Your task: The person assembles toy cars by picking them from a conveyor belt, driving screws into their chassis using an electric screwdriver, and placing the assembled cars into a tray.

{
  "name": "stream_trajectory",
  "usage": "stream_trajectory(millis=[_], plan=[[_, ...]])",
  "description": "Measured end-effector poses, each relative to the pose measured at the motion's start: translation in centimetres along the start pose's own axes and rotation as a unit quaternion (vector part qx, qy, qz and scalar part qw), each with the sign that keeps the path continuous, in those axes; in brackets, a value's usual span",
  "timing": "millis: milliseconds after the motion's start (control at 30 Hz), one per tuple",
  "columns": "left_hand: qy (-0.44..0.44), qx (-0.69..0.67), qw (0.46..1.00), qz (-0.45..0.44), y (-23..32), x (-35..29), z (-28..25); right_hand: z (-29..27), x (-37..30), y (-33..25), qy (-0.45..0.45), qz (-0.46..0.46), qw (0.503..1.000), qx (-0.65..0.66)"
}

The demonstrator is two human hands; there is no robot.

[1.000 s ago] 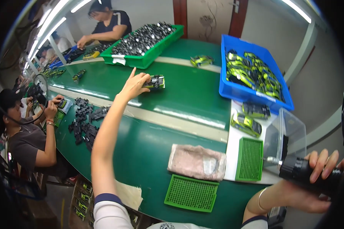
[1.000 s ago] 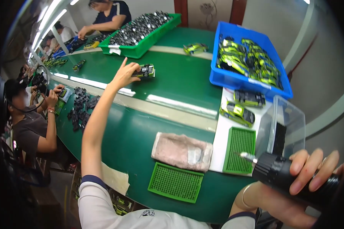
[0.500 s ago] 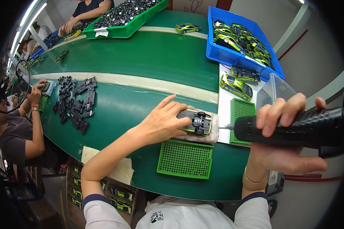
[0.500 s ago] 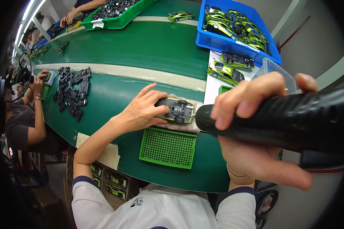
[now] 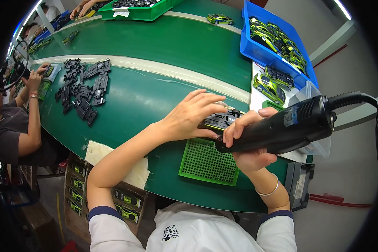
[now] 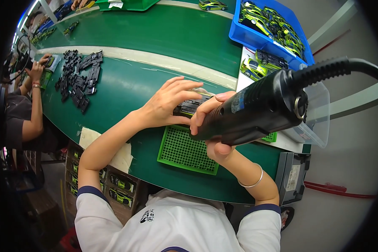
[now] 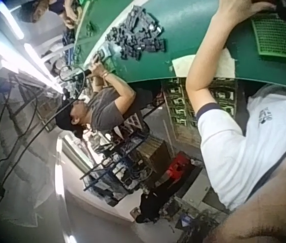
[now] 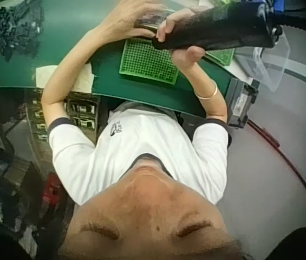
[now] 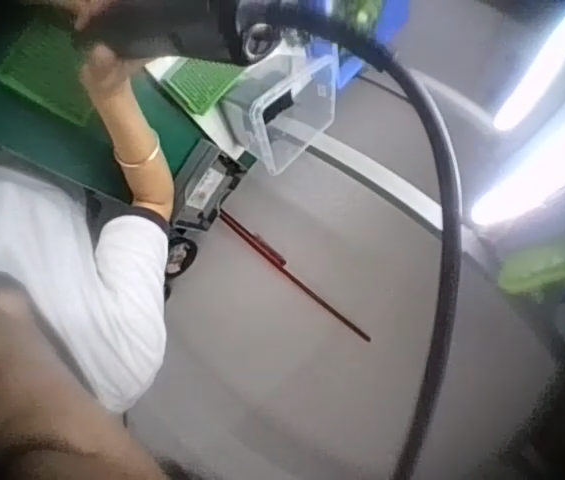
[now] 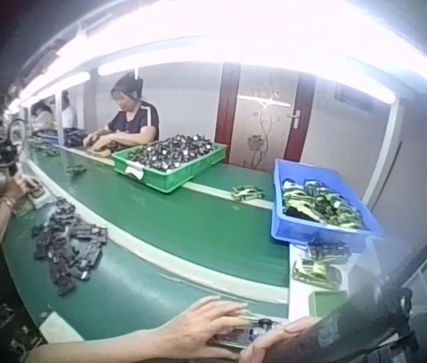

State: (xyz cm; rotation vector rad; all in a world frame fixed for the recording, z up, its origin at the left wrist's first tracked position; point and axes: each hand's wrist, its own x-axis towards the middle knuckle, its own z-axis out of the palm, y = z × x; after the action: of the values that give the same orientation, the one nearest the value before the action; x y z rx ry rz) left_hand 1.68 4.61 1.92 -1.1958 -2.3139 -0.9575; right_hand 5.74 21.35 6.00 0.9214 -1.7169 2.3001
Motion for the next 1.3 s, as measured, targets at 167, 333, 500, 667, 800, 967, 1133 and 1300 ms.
stream_trajectory(millis=[167,333,500,667,800,967,1133,1300], plan=[[-0.071,-0.150,0.977,-0.133,-1.5,-1.7,-1.7,0.3,-0.1,0.8,0.004,0.009,1.000,-0.013],[-0.085,-0.312,0.930,-0.176,-3.1,-2.2,-2.0,0.5,-0.1,0.8,0.003,0.011,1.000,-0.028],[-0.064,-0.302,0.935,-0.176,-3.2,-2.6,-1.7,0.4,0.0,0.6,-0.013,0.005,1.000,-0.026],[0.029,-0.199,0.976,-0.080,-1.3,-2.1,-2.2,0.3,0.1,1.0,-0.023,-0.004,1.000,-0.007],[-0.018,-0.143,0.989,-0.029,-0.6,-1.6,-2.3,0.3,0.4,0.7,-0.028,-0.004,1.000,-0.010],[-0.023,-0.175,0.979,-0.102,-1.7,-1.9,-2.8,0.3,0.4,0.4,-0.031,-0.004,0.999,-0.019],[-0.104,-0.210,0.955,-0.183,-3.8,-3.3,-2.4,1.3,2.5,-2.3,0.022,-0.021,0.998,-0.060],[-0.110,-0.195,0.961,-0.160,-4.2,-3.2,-1.7,2.5,6.6,-0.6,-0.068,-0.047,0.996,-0.036]])
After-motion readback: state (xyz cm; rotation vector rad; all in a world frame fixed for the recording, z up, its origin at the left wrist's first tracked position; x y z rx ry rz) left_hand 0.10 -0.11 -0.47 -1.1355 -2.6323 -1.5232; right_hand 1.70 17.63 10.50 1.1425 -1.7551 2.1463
